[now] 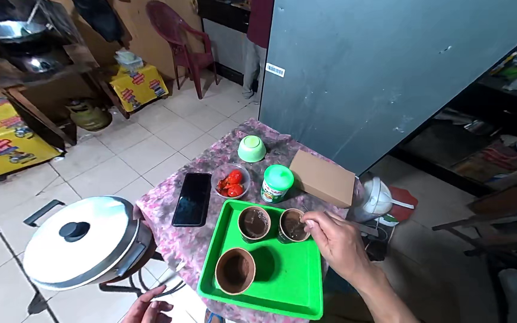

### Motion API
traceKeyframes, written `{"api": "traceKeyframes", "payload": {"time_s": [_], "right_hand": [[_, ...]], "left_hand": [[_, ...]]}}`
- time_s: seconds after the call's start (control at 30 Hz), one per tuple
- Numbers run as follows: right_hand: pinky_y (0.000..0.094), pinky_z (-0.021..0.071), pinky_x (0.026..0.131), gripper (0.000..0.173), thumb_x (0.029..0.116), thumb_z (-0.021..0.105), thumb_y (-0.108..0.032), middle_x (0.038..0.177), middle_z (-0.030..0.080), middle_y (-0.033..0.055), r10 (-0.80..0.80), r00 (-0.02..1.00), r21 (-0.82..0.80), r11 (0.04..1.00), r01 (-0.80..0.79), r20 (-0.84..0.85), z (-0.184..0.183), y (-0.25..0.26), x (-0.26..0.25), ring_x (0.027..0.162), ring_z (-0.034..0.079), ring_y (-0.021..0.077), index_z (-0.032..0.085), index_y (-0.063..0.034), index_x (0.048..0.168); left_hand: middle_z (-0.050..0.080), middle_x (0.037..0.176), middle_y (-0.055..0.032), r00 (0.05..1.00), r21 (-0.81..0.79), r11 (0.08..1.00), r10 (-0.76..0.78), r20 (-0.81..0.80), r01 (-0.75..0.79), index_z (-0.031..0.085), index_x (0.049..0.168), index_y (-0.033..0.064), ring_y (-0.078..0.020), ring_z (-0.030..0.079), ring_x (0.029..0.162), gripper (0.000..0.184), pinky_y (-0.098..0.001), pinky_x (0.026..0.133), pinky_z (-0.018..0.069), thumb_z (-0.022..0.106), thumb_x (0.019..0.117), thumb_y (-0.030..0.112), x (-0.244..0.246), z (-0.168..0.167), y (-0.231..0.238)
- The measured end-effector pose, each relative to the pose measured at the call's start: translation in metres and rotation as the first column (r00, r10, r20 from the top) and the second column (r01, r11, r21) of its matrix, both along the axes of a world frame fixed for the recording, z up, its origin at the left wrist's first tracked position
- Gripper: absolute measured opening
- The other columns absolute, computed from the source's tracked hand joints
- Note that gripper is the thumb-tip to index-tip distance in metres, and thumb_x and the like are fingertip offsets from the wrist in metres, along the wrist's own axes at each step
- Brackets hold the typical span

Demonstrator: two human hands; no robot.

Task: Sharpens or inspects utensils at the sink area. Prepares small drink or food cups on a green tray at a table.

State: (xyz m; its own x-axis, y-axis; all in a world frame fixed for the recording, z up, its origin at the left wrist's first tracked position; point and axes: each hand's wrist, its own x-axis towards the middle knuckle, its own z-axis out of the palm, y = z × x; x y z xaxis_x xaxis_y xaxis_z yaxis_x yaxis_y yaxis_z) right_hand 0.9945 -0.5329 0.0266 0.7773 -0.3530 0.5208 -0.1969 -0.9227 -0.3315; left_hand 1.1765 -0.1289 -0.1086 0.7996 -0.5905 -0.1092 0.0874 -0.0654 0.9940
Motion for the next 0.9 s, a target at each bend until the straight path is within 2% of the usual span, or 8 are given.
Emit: {"api": "traceKeyframes", "payload": {"time_s": [0.1, 0.23, 0.3, 0.37, 0.5, 0.6, 0.77, 0.9], "right_hand": [[0.0317, 0.0556, 0.063, 0.027, 0.1074, 0.047, -0.032, 0.084, 0.070, -0.0069, -0.068, 0.998, -0.055, 0.996, 0.067, -0.012, 0.007, -0.003, 0.004, 0.073, 0.066, 0.0089, 0.072, -0.0210, 0.109], [0.0321, 0.0484, 0.052, 0.026, 0.1033, 0.047, -0.030, 0.068, 0.059, -0.0054, -0.109, 0.993, -0.092, 0.990, 0.105, -0.044, 0.007, 0.002, 0.006, 0.059, 0.057, 0.0105, 0.070, -0.0192, 0.099], [0.0309, 0.0555, 0.059, 0.027, 0.1060, 0.047, -0.032, 0.076, 0.068, -0.0078, -0.094, 0.995, -0.044, 0.995, 0.092, -0.043, 0.008, 0.005, 0.007, 0.066, 0.065, 0.0074, 0.072, -0.0212, 0.105], [0.0318, 0.0562, 0.063, 0.027, 0.1072, 0.047, -0.034, 0.082, 0.071, -0.0082, -0.119, 0.992, -0.055, 0.992, 0.118, -0.029, 0.012, 0.003, 0.009, 0.071, 0.066, 0.0075, 0.072, -0.0223, 0.108], [0.0319, 0.0479, 0.053, 0.026, 0.1028, 0.048, -0.030, 0.068, 0.059, -0.0067, -0.146, 0.988, -0.101, 0.985, 0.141, -0.042, 0.011, 0.004, 0.010, 0.059, 0.057, 0.0096, 0.071, -0.0207, 0.098], [0.0315, 0.0561, 0.063, 0.026, 0.1065, 0.047, -0.032, 0.079, 0.070, -0.0095, -0.116, 0.993, -0.039, 0.993, 0.115, -0.023, 0.010, 0.004, 0.009, 0.069, 0.066, 0.0060, 0.072, -0.0234, 0.106], [0.0329, 0.0523, 0.059, 0.027, 0.1038, 0.046, -0.030, 0.072, 0.064, -0.0079, -0.163, 0.986, -0.080, 0.984, 0.159, -0.042, 0.007, 0.003, 0.008, 0.065, 0.062, 0.0082, 0.072, -0.0221, 0.101], [0.0325, 0.0563, 0.066, 0.028, 0.1076, 0.047, -0.035, 0.082, 0.071, -0.0098, -0.138, 0.990, -0.024, 0.990, 0.138, -0.022, 0.010, 0.004, 0.007, 0.072, 0.066, 0.0063, 0.072, -0.0245, 0.108]], "left_hand": [[0.070, 0.098, -0.0042, 1.000, 0.004, 1.000, -0.026, -0.006, 0.026, 0.050, 0.132, -0.0017, -0.0174, 0.072, 0.081, 0.029, -0.0388, 0.074, 0.0630, 0.036, 0.1086, 0.009, 0.006, 0.000, -0.006], [0.071, 0.097, -0.0061, 0.999, 0.021, 0.999, -0.047, -0.010, 0.047, 0.050, 0.133, -0.0028, -0.0190, 0.072, 0.081, 0.030, -0.0403, 0.074, 0.0626, 0.036, 0.1089, 0.010, 0.010, -0.005, -0.008], [0.071, 0.097, -0.0057, 0.999, 0.021, 0.998, -0.052, -0.013, 0.052, 0.051, 0.132, -0.0029, -0.0182, 0.072, 0.080, 0.030, -0.0395, 0.074, 0.0626, 0.036, 0.1087, 0.010, 0.010, -0.007, -0.008], [0.071, 0.097, -0.0060, 0.998, 0.021, 0.998, -0.055, -0.018, 0.055, 0.051, 0.133, -0.0028, -0.0182, 0.072, 0.080, 0.031, -0.0397, 0.074, 0.0629, 0.036, 0.1087, 0.009, 0.011, -0.008, -0.009], [0.072, 0.098, -0.0065, 0.997, -0.007, 0.998, -0.066, -0.027, 0.066, 0.052, 0.132, -0.0021, -0.0191, 0.073, 0.080, 0.030, -0.0394, 0.074, 0.0631, 0.036, 0.1085, 0.008, 0.011, -0.008, -0.013], [0.071, 0.099, -0.0057, 0.997, -0.015, 0.997, -0.070, -0.030, 0.070, 0.052, 0.132, -0.0014, -0.0184, 0.072, 0.080, 0.030, -0.0386, 0.074, 0.0630, 0.036, 0.1088, 0.009, 0.008, -0.008, -0.015], [0.070, 0.102, -0.0059, 1.000, -0.053, 0.999, -0.009, 0.014, 0.010, 0.052, 0.131, -0.0023, -0.0176, 0.072, 0.081, 0.029, -0.0378, 0.073, 0.0628, 0.037, 0.1082, 0.007, 0.005, -0.007, -0.015], [0.071, 0.099, -0.0049, 0.999, -0.069, 0.998, 0.014, 0.038, -0.011, 0.053, 0.130, -0.0016, -0.0172, 0.072, 0.080, 0.029, -0.0370, 0.073, 0.0629, 0.036, 0.1081, 0.007, 0.007, -0.002, -0.016]]}}
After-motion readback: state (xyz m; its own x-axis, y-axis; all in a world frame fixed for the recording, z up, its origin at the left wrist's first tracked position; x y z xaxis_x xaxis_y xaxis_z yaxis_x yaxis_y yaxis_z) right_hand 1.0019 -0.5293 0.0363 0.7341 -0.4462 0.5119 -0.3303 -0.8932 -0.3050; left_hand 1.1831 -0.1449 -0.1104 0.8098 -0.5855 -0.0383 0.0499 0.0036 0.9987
